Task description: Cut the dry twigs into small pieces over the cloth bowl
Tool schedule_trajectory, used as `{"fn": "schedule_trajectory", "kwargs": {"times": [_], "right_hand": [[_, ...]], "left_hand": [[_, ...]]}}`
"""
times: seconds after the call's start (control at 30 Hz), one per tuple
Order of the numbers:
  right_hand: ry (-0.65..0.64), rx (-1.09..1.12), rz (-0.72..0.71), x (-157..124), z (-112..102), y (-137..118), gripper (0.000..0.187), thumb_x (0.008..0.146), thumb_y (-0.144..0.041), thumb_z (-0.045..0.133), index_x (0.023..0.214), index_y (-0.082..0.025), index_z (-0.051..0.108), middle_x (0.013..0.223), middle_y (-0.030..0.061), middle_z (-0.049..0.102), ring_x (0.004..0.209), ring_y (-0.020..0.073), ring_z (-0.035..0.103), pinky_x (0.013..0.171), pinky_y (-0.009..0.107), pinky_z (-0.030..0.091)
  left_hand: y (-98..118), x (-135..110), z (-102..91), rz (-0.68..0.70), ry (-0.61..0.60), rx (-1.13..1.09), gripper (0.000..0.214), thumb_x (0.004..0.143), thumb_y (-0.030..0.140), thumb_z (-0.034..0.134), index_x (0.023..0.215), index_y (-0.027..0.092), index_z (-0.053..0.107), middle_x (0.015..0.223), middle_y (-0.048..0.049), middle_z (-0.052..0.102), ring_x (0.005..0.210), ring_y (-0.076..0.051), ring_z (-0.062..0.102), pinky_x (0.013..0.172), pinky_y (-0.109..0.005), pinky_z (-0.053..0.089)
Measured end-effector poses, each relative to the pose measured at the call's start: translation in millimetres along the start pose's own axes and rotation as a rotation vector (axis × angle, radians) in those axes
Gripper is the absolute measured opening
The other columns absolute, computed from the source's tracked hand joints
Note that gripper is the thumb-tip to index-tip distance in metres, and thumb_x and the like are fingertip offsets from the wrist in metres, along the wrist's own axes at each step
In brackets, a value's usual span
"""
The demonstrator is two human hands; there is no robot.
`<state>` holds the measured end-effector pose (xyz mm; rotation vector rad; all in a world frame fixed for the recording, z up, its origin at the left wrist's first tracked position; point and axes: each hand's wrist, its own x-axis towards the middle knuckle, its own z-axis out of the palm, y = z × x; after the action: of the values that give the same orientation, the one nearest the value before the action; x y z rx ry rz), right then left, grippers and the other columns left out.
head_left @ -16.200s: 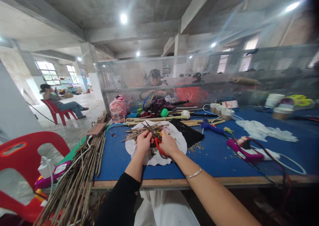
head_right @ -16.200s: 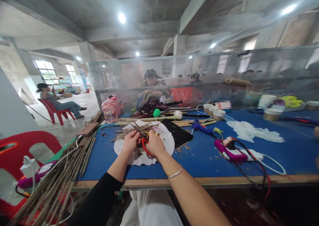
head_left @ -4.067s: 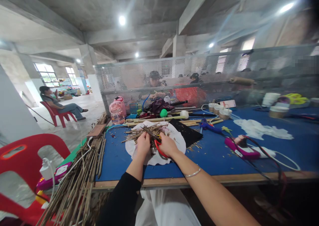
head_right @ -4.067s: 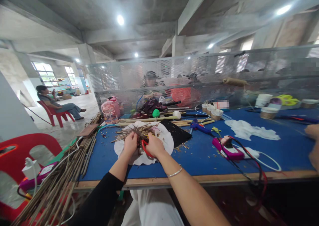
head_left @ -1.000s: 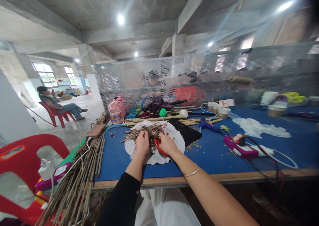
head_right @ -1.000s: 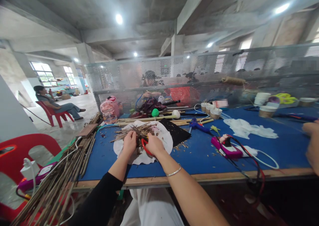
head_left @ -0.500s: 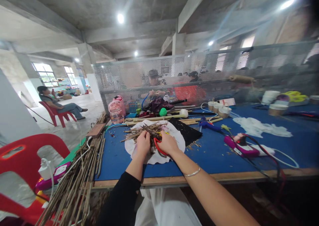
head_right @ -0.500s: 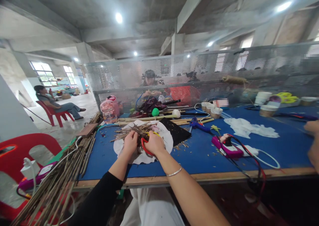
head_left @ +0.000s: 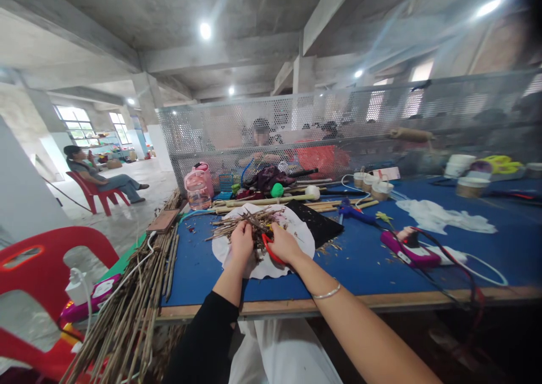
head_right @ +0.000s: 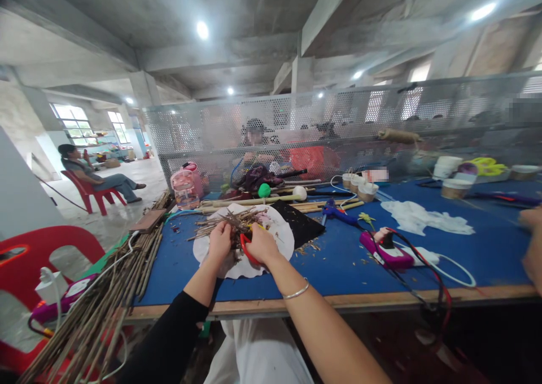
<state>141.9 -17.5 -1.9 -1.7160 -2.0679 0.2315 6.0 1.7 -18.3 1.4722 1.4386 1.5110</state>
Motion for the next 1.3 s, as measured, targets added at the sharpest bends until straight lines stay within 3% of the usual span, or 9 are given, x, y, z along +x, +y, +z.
{"fn": "schedule_trajectory", "kwargs": {"times": [0.23, 0.5, 0.8, 1.3], "right_hand": [[0.028, 0.028, -0.067, -2, 1, 0, 0.021, 0.079, -0.027, 0.050, 0.097, -0.016, 0.048, 0.099, 0.0095, 0.061, 0.088, 0.0190, 0.056, 0.068, 0.025, 0.032], [0.005, 0.018, -0.038, -2, 0, 1, 0.023, 0.080, -0.033, 0.050, 0.098, -0.019, 0.047, 0.094, 0.0072, 0.063, 0.082, 0.0188, 0.058, 0.062, 0.025, 0.031], [-0.002, -0.048, -0.026, -3, -1, 0, 0.022, 0.078, -0.034, 0.050, 0.094, -0.019, 0.049, 0.088, 0.0079, 0.066, 0.079, 0.0210, 0.061, 0.058, 0.026, 0.029], [-0.038, -0.062, 0.012, 1, -2, 6, 0.020, 0.073, -0.024, 0.052, 0.093, -0.019, 0.054, 0.090, 0.0085, 0.066, 0.080, 0.0210, 0.061, 0.058, 0.025, 0.032]], "left_hand": [[11, -3, -1.8, -0.133, -0.089, -0.102, 0.016, 0.079, 0.026, 0.041, 0.075, 0.016, 0.053, 0.060, 0.0010, 0.053, 0.047, -0.008, 0.044, 0.043, -0.018, 0.037], [9, -3, -1.5, -0.114, -0.123, -0.173, 0.021, 0.079, 0.033, 0.044, 0.081, 0.015, 0.056, 0.059, 0.0019, 0.051, 0.047, -0.008, 0.043, 0.043, -0.018, 0.037], [3, -1, -6.2, 0.051, -0.032, 0.048, 0.024, 0.080, 0.031, 0.044, 0.080, 0.015, 0.063, 0.062, -0.0015, 0.059, 0.060, -0.013, 0.051, 0.059, -0.022, 0.041], [4, -1, -7.3, 0.083, 0.019, 0.234, 0.026, 0.081, 0.029, 0.040, 0.066, 0.017, 0.057, 0.062, -0.0009, 0.057, 0.062, -0.013, 0.049, 0.062, -0.023, 0.036]]}}
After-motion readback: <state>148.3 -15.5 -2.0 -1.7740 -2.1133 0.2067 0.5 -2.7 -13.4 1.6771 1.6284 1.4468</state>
